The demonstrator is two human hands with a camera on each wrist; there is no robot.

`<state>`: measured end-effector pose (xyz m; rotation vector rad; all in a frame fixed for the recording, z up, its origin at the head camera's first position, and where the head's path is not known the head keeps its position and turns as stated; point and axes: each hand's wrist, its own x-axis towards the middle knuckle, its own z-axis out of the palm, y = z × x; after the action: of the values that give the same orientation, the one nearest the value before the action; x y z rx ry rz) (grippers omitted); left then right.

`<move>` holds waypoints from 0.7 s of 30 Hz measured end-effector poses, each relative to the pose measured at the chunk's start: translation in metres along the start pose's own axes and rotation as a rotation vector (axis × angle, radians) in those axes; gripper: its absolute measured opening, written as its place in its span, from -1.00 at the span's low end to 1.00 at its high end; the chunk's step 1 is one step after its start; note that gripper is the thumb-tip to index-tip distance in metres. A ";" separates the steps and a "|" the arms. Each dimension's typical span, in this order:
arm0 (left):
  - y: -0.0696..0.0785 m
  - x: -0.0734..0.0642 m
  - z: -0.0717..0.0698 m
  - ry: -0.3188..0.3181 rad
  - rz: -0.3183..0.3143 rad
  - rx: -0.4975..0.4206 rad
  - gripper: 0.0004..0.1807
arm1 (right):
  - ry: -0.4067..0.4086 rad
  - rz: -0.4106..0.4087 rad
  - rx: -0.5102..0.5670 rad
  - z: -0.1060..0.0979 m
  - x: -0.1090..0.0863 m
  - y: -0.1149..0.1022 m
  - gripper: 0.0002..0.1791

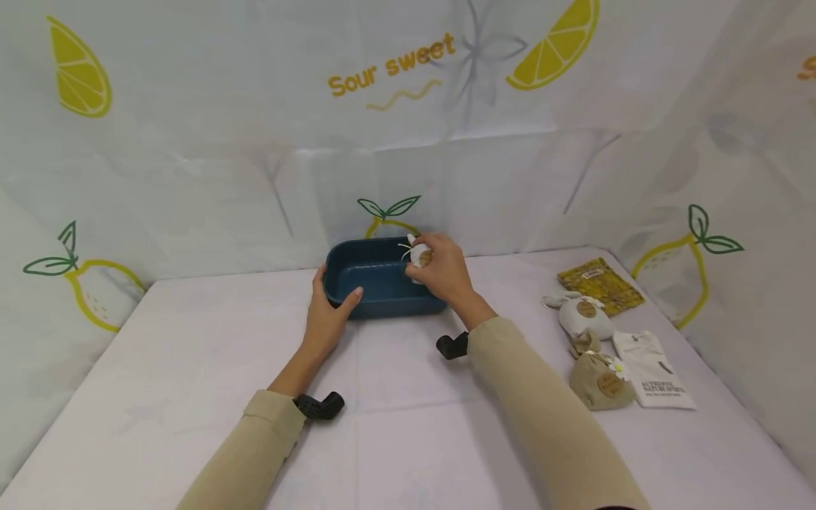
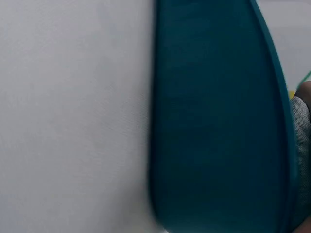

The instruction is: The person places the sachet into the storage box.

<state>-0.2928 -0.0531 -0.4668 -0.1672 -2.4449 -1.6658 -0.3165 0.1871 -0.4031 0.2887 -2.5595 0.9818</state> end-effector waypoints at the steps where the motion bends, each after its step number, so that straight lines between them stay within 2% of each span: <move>1: 0.000 0.000 0.000 0.001 0.000 -0.001 0.09 | -0.012 -0.004 -0.010 0.001 -0.001 -0.002 -0.60; 6: 0.000 0.001 0.000 -0.005 -0.006 0.002 0.09 | -0.096 -0.030 -0.092 0.003 -0.005 -0.007 -0.60; 12: 0.000 0.001 -0.001 -0.002 -0.009 -0.003 0.09 | -0.206 -0.004 -0.198 0.004 -0.002 -0.008 -0.55; 21: -0.001 0.002 -0.001 -0.009 -0.014 0.007 0.10 | -0.247 0.020 -0.225 0.004 0.001 -0.008 -0.56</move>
<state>-0.2949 -0.0542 -0.4667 -0.1576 -2.4635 -1.6658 -0.3156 0.1789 -0.4009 0.3399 -2.8707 0.6919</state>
